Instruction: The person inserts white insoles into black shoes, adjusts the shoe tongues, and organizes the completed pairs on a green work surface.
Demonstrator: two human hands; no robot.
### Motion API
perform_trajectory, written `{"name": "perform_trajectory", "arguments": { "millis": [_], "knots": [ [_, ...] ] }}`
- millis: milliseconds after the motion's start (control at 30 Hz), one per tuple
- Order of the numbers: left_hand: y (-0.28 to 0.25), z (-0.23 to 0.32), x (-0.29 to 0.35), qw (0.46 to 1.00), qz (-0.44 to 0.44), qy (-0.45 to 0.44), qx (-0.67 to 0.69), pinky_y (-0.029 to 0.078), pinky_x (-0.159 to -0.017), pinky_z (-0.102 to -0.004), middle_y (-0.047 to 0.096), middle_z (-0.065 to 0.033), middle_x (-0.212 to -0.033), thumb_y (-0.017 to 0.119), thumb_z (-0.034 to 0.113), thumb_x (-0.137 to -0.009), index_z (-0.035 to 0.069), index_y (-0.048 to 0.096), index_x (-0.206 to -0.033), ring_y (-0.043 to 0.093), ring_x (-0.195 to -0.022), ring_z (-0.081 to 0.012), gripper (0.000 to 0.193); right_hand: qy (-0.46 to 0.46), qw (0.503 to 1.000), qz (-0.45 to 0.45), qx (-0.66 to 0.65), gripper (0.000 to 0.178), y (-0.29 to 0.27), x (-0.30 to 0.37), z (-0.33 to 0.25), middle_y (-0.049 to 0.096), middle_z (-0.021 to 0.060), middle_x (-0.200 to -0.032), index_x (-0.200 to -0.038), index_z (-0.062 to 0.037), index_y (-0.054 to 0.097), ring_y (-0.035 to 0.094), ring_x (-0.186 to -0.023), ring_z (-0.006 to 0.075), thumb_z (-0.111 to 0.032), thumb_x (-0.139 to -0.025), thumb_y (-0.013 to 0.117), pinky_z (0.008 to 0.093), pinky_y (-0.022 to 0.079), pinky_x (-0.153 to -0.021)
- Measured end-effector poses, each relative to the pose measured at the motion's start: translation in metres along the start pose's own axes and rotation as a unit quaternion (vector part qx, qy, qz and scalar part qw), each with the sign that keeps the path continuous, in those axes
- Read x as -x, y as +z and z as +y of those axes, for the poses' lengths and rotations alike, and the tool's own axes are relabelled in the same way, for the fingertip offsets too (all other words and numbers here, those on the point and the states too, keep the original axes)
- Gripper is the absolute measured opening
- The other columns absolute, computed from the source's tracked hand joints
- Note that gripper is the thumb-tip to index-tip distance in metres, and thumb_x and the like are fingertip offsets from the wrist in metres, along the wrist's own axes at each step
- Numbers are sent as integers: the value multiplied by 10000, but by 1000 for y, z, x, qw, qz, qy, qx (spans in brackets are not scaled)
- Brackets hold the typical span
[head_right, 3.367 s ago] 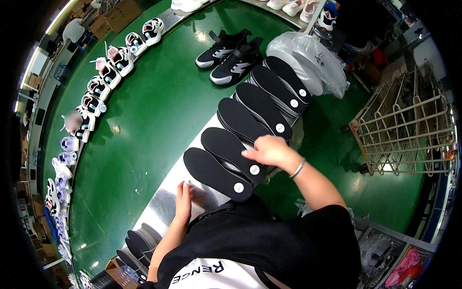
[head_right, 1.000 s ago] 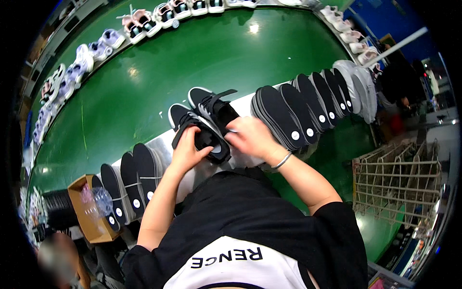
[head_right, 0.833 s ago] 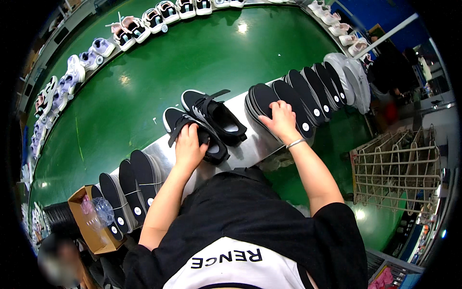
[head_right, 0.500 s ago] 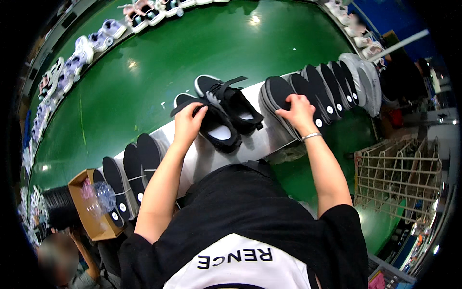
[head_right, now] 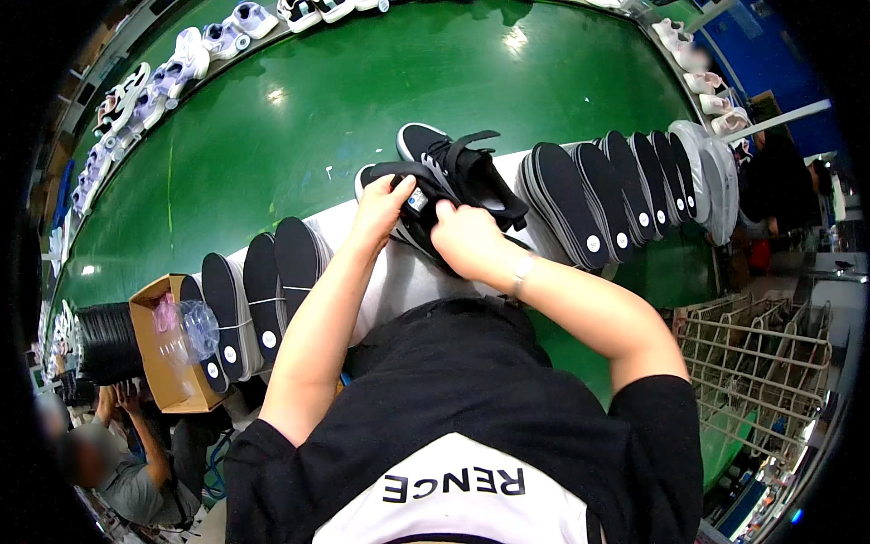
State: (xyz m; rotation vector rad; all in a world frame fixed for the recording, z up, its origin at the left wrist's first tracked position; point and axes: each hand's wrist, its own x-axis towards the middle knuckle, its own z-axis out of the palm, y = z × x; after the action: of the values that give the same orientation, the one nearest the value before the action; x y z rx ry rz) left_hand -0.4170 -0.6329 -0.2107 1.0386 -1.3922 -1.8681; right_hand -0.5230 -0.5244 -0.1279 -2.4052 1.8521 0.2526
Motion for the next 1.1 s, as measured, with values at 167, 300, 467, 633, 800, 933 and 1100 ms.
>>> {"name": "perform_trajectory", "arguments": {
  "millis": [167,300,467,633,800,933,1100],
  "knots": [
    [3,-6,-3,982,79,96,-145,440,-657,-328,605,-177,-770,547,228,-779,-15,594,-850,594,-722,-276,257,64,987,85,-124,162,26,-12,0,513,160,-834,-735,-6,579,549,-765,274,-166,-708,571,371,469,-640],
    [2,-12,-4,978,96,106,-152,441,-668,-337,608,-173,-780,543,232,-784,-10,595,-854,595,-739,-288,258,55,997,54,-7,348,-11,23,0,515,131,-899,-856,-29,543,527,-823,268,-299,-665,651,382,425,-717],
    [2,-8,0,970,101,119,-186,445,-682,-330,612,-166,-788,556,241,-782,0,595,-897,596,-749,-284,270,64,994,-80,-50,248,-37,24,14,578,119,-761,-795,-40,590,583,-739,260,-253,-669,611,349,477,-614],
    [6,-9,1,988,100,68,-94,437,-643,-288,620,-116,-759,556,220,-796,-5,596,-883,579,-679,-173,244,-24,1000,0,-19,109,15,-10,9,585,125,-743,-702,-37,626,586,-714,255,-88,-652,544,337,485,-624],
    [5,-14,5,993,108,20,42,421,-618,-247,611,-51,-762,565,185,-802,-18,596,-872,518,-677,-89,217,-8,996,-68,-65,118,37,-38,14,610,158,-713,-686,-23,630,611,-702,271,-71,-658,526,355,488,-620],
    [7,-5,8,991,115,32,55,422,-615,-246,607,-56,-760,565,189,-802,-25,592,-856,524,-679,-94,223,-4,972,-221,-80,152,28,-61,16,609,194,-781,-711,-9,633,603,-792,275,-76,-634,521,366,477,-679],
    [1,-6,4,995,92,44,12,427,-636,-255,605,-67,-769,548,134,-780,-17,593,-849,540,-693,-130,172,4,956,-293,-32,215,30,-66,7,624,129,-900,-869,-50,653,598,-866,259,-103,-695,538,342,469,-745]
  ]
}}
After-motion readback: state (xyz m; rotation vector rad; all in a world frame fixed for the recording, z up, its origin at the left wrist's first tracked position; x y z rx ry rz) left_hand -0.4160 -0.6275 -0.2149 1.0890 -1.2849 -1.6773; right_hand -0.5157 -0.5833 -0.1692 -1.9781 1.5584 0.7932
